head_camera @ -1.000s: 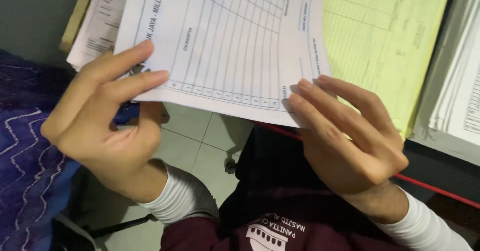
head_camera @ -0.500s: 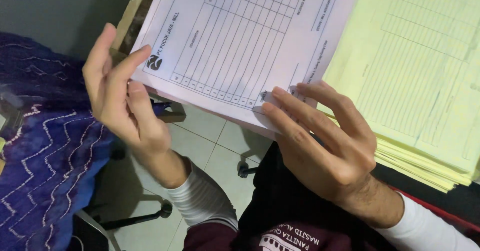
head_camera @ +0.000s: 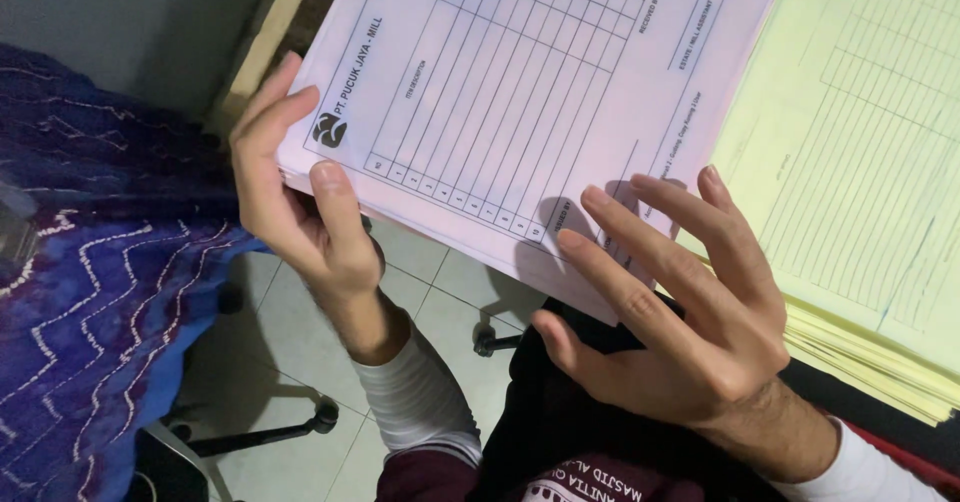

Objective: Sorting and organizing various printed forms and documents on a desk

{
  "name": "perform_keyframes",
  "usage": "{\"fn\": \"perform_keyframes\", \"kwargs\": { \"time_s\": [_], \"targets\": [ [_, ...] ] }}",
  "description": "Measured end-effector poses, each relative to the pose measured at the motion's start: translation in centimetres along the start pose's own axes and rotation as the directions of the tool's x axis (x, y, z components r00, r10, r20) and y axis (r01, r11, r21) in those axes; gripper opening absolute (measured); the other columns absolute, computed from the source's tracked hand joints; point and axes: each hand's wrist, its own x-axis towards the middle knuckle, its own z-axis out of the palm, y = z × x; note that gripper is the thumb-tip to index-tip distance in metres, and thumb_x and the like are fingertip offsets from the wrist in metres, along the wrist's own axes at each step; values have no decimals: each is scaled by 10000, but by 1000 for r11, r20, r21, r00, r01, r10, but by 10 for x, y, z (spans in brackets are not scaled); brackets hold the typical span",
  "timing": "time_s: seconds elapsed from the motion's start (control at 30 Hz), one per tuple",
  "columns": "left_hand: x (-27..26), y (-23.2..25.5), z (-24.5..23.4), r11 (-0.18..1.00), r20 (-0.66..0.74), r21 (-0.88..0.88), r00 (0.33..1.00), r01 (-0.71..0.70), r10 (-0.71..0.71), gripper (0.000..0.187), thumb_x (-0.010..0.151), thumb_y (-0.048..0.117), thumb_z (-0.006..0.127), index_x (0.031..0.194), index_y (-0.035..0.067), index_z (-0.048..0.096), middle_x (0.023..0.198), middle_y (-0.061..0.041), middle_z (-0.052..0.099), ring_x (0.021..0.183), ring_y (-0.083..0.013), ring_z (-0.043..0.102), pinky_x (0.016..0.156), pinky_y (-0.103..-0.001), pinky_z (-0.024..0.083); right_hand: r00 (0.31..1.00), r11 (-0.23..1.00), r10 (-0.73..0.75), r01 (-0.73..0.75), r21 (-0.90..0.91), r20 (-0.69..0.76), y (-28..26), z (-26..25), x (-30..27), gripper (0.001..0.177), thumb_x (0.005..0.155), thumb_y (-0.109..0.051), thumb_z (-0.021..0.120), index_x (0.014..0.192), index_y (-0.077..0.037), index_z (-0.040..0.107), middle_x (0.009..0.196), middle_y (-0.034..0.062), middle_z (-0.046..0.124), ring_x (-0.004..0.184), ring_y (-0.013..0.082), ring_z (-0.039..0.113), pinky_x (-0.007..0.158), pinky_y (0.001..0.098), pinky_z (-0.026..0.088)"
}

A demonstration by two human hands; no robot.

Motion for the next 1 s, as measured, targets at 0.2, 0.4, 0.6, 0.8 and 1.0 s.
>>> {"fn": "perform_keyframes", "kwargs": {
  "time_s": [0.2, 0.4, 0.6, 0.8, 1.0],
  "targets": [
    [-5, -5, 4, 991, -45, -130, 998, 30, -36, 467, 1100, 385, 456, 1339, -12, 512, 1398, -227, 581, 1328, -356, 599, 1180, -465, 515, 1000, 999, -13, 13, 38, 22, 0, 0, 4, 191, 919, -178, 800, 1039, -31, 776, 1084, 168, 766, 1007, 431, 735, 1033, 598, 528],
    [-23, -14, 15, 946, -177, 281, 960, -160, 215, 606, 1074, 553, 254, 1292, 111, 605, 1438, -105, 601, 1368, -243, 544, 1205, -416, 410, 999, 998, 5, -8, 68, 39, 0, 0, 8, 147, 927, -133, 760, 1032, -30, 761, 1125, 198, 739, 1027, 439, 709, 963, 564, 584],
    [-33, 9, 44, 812, 5, 382, 880, -441, 475, 684, 1033, 591, 247, 965, 174, 784, 1081, -72, 813, 1155, -228, 660, 1232, -575, 139, 977, 998, 63, -65, 7, 204, -1, -10, 3, 367, 973, -314, 678, 1264, -93, 709, 1358, 191, 668, 1286, 471, 628, 1093, 595, 495],
    [-28, 12, 59, 845, -115, 337, 873, -415, 474, 626, 1036, 506, 257, 872, 156, 750, 920, -33, 789, 927, -180, 661, 1050, -411, 313, 767, 967, 145, 25, -255, 625, 10, -50, -1, 847, 929, -681, 379, 1647, -259, 222, 1720, 99, 243, 1594, 322, 190, 1191, 772, 134],
    [-40, 15, 59, 860, -134, 368, 895, -353, 425, 692, 1029, 584, 203, 951, 189, 766, 1008, -41, 803, 1064, -188, 667, 1184, -498, 227, 765, 918, 0, 255, -303, 645, 22, -66, 8, 861, 924, -713, 294, 1604, -191, 376, 1669, 130, 419, 1553, 349, 368, 1132, 776, 303]
  ]
}}
